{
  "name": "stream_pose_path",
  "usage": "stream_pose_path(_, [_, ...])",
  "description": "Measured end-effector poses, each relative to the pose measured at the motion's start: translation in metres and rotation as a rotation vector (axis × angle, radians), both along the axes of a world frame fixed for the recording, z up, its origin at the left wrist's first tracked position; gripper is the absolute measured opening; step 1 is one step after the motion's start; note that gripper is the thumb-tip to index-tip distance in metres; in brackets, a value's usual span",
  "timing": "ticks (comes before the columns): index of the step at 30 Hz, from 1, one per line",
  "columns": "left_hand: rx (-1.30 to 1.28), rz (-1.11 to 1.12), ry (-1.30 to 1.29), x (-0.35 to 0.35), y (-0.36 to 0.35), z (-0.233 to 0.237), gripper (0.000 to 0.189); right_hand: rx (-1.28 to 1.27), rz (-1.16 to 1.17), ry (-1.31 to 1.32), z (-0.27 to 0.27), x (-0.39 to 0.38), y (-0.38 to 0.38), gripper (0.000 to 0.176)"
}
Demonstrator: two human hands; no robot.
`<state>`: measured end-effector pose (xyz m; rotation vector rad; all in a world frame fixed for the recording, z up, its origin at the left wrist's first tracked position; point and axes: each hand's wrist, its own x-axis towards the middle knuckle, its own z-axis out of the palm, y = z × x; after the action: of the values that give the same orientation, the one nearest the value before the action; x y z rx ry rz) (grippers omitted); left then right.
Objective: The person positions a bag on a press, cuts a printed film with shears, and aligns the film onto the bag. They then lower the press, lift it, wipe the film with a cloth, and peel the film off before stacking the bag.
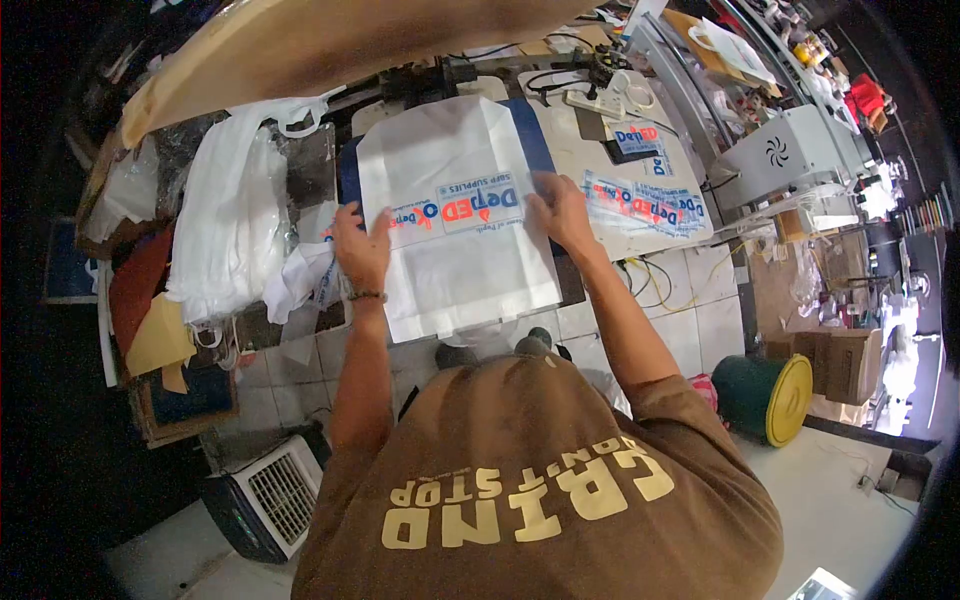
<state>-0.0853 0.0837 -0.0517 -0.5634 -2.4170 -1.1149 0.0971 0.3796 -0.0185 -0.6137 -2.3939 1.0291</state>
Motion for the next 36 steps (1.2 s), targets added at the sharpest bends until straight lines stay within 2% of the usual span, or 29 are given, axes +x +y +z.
stream_pose_path(1, [-0.059, 0.096, 0.227, -0.012, -0.008, -0.012, 0.05, -0.011, 0.019, 0.032, -0.001, -0.002, 0.001, 0.041])
stream_pose_path(2, [-0.06, 0.092, 0.224, -0.025, -0.017, -0.023, 0.05, -0.021, 0.04, 0.063, -0.003, -0.003, 0.003, 0.036])
stream_pose_path(4, [-0.149, -0.098, -0.026, -0.033, -0.025, -0.017, 0.042, 0.027, 0.071, 0.083, -0.008, -0.006, 0.008, 0.031])
stream_pose_path(5, [-0.136, -0.101, -0.133, -0.032, -0.025, -0.016, 0.037, 0.077, 0.105, 0.111, -0.01, -0.007, 0.009, 0.026])
stream_pose_path(6, [-0.134, -0.098, -0.133, -0.033, -0.025, -0.017, 0.037, 0.078, 0.108, 0.111, -0.011, -0.008, 0.009, 0.026])
stream_pose_path(8, [-0.013, -0.042, -0.353, -0.041, -0.02, -0.018, 0.033, -0.023, 0.126, 0.075, -0.01, -0.011, 0.01, 0.022])
stream_pose_path(12, [0.074, -0.019, -0.348, -0.066, -0.014, -0.037, 0.032, 0.053, 0.098, 0.116, -0.017, -0.024, 0.014, 0.022])
stream_pose_path(14, [0.121, 0.002, -0.356, -0.069, -0.01, -0.029, 0.026, -0.085, 0.104, 0.089, -0.014, -0.031, 0.017, 0.023])
stream_pose_path(17, [0.077, -0.043, -0.381, -0.065, -0.012, -0.017, 0.022, -0.065, 0.118, 0.042, -0.013, -0.033, 0.021, 0.022])
stream_pose_path(20, [0.053, -0.057, -0.326, -0.074, -0.017, -0.036, 0.021, 0.037, 0.111, 0.06, -0.014, -0.03, 0.021, 0.022])
stream_pose_path(24, [0.107, -0.07, -0.369, -0.06, -0.016, -0.019, 0.02, 0.061, 0.119, 0.076, -0.015, -0.029, 0.022, 0.02])
stream_pose_path(27, [0.019, -0.036, -0.4, -0.048, -0.015, -0.003, 0.019, 0.102, 0.128, 0.014, -0.007, -0.025, 0.022, 0.019])
stream_pose_path(30, [0.088, -0.083, -0.398, -0.036, -0.012, 0.004, 0.019, 0.092, 0.132, -0.036, -0.006, -0.024, 0.02, 0.021])
stream_pose_path(32, [-0.067, -0.032, -0.114, -0.017, -0.004, 0.019, 0.025, 0.133, 0.063, 0.131, -0.011, -0.021, 0.014, 0.026])
stream_pose_path(33, [-0.064, -0.029, -0.113, -0.013, -0.002, 0.014, 0.025, 0.135, 0.066, 0.133, -0.009, -0.019, 0.011, 0.026])
stream_pose_path(35, [-0.09, -0.204, 0.139, -0.008, 0.001, -0.001, 0.034, 0.354, 0.092, 0.163, -0.005, -0.012, 0.003, 0.032])
stream_pose_path(36, [-0.09, -0.202, 0.139, -0.002, 0.002, -0.002, 0.034, 0.353, 0.094, 0.163, -0.009, -0.01, 0.001, 0.032])
